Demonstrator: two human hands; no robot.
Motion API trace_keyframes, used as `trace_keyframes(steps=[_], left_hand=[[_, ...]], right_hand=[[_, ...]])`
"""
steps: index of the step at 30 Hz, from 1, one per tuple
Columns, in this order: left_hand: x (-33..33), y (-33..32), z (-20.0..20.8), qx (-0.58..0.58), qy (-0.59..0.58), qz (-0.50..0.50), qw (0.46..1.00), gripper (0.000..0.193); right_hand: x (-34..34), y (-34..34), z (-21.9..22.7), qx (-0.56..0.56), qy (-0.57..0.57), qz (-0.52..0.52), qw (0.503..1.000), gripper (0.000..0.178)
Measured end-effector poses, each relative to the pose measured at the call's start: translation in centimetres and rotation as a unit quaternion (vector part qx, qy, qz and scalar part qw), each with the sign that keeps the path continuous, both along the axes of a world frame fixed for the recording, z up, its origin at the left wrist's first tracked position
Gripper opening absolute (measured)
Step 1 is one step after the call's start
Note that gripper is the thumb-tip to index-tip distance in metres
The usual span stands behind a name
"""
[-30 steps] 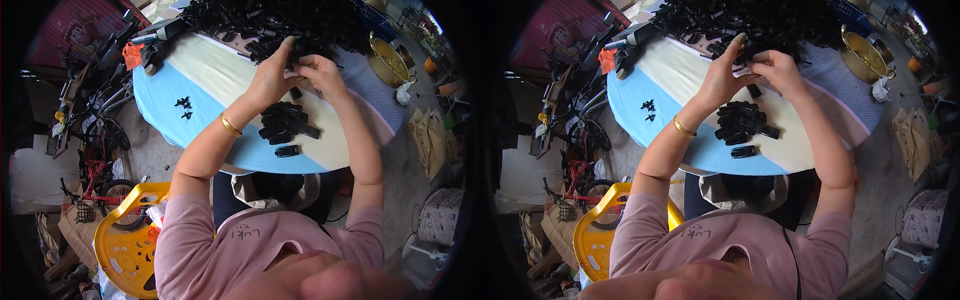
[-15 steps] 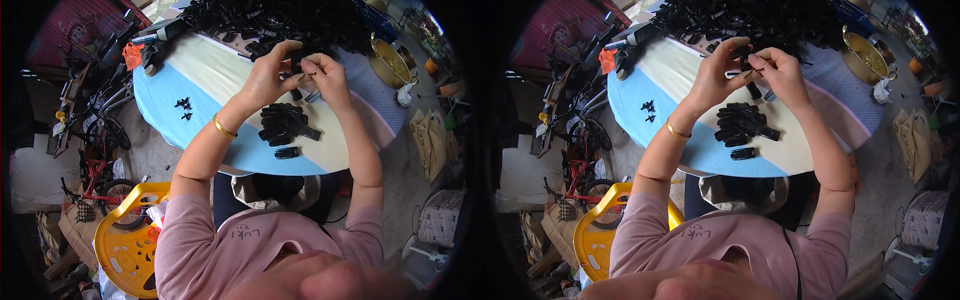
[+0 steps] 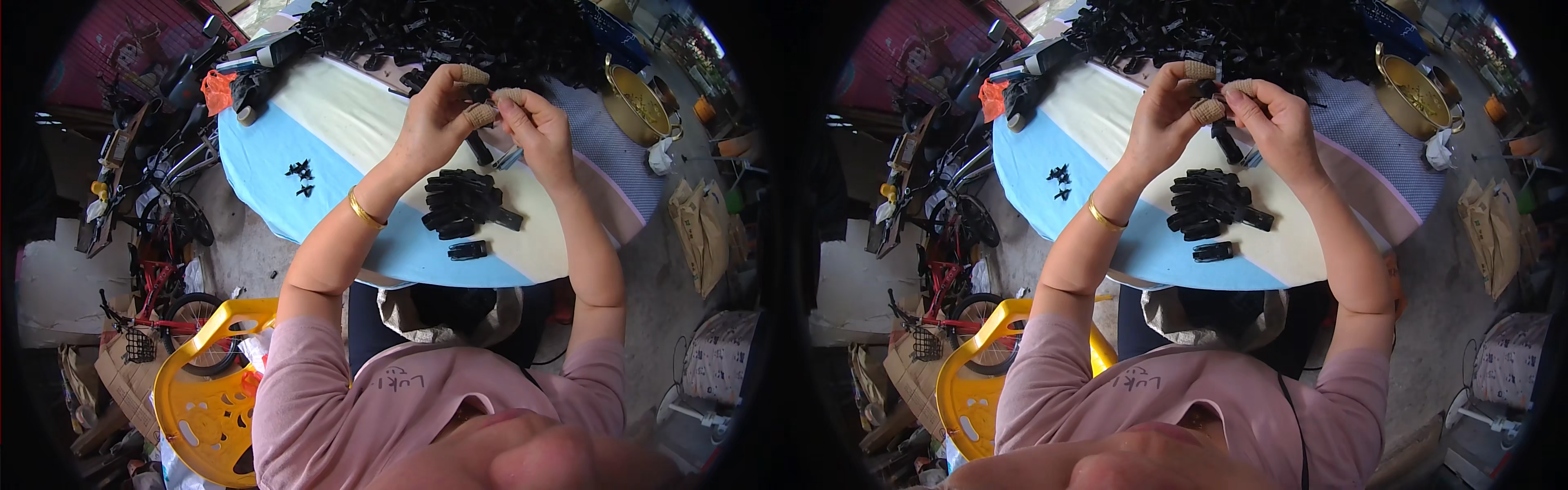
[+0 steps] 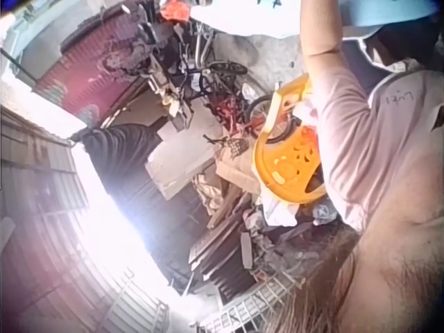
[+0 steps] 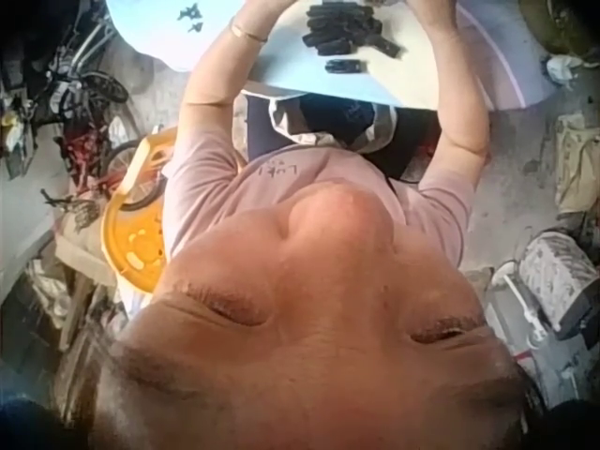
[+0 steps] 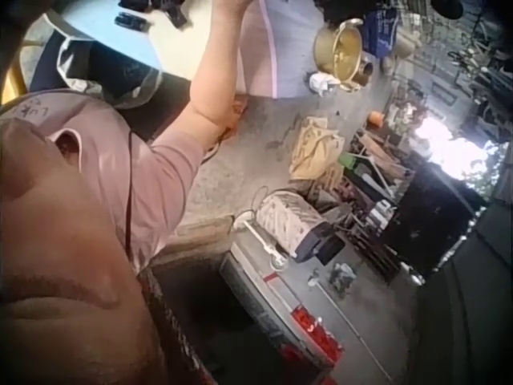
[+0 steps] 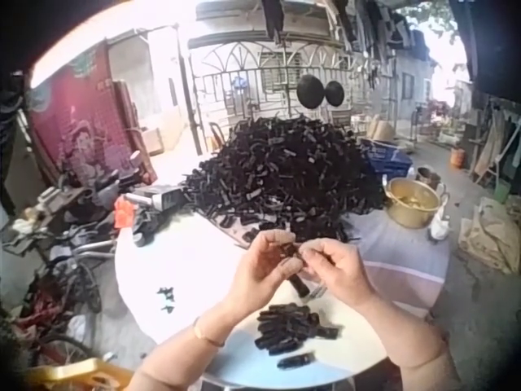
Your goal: The recorder is manually assembling small black plastic components and white gears at a workstation.
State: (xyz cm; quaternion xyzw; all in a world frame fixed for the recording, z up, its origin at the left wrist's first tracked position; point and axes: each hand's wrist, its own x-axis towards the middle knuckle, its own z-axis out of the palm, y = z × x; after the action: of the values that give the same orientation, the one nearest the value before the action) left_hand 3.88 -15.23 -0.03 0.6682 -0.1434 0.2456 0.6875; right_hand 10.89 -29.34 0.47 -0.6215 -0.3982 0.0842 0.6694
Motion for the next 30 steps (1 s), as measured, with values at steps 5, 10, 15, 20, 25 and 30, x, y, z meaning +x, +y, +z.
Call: trace_keyframes(steps=[5,10,15,20,25,30], left_hand=[[0.1,0.1,-0.2,0.017,-0.021,0.036,0.999,0.028],[-0.3,-0.3,-0.1,0.109,-0.070,0.104,0.986,0.026],[0.1,-0.7,-0.5,0.183,-0.114,0.178,0.960,0.030],[-0.7,-1.4,0.5,0.195,-0.030,0.208,0.958,0.046],[-1.7,-1.2,1.6,0.310,0.031,0.128,0.942,0.069],[-2.3,2.6,3.1,0.139,0.062,-0.166,0.974,0.082]], right_hand=[[-0.7,0.1,0.2,-0.023,0.005,-0.013,1.000,0.015],[-1.0,0.0,0.4,-0.035,0.024,0.002,0.999,0.014],[-0.4,0.1,0.2,-0.053,0.060,0.011,0.997,0.016],[0.6,-0.4,0.4,0.012,0.006,-0.006,1.000,0.014],[0.7,-0.8,0.5,-0.067,-0.081,-0.007,0.994,0.020],[1.9,-2.1,1.2,-0.007,0.001,0.126,0.992,0.019]])
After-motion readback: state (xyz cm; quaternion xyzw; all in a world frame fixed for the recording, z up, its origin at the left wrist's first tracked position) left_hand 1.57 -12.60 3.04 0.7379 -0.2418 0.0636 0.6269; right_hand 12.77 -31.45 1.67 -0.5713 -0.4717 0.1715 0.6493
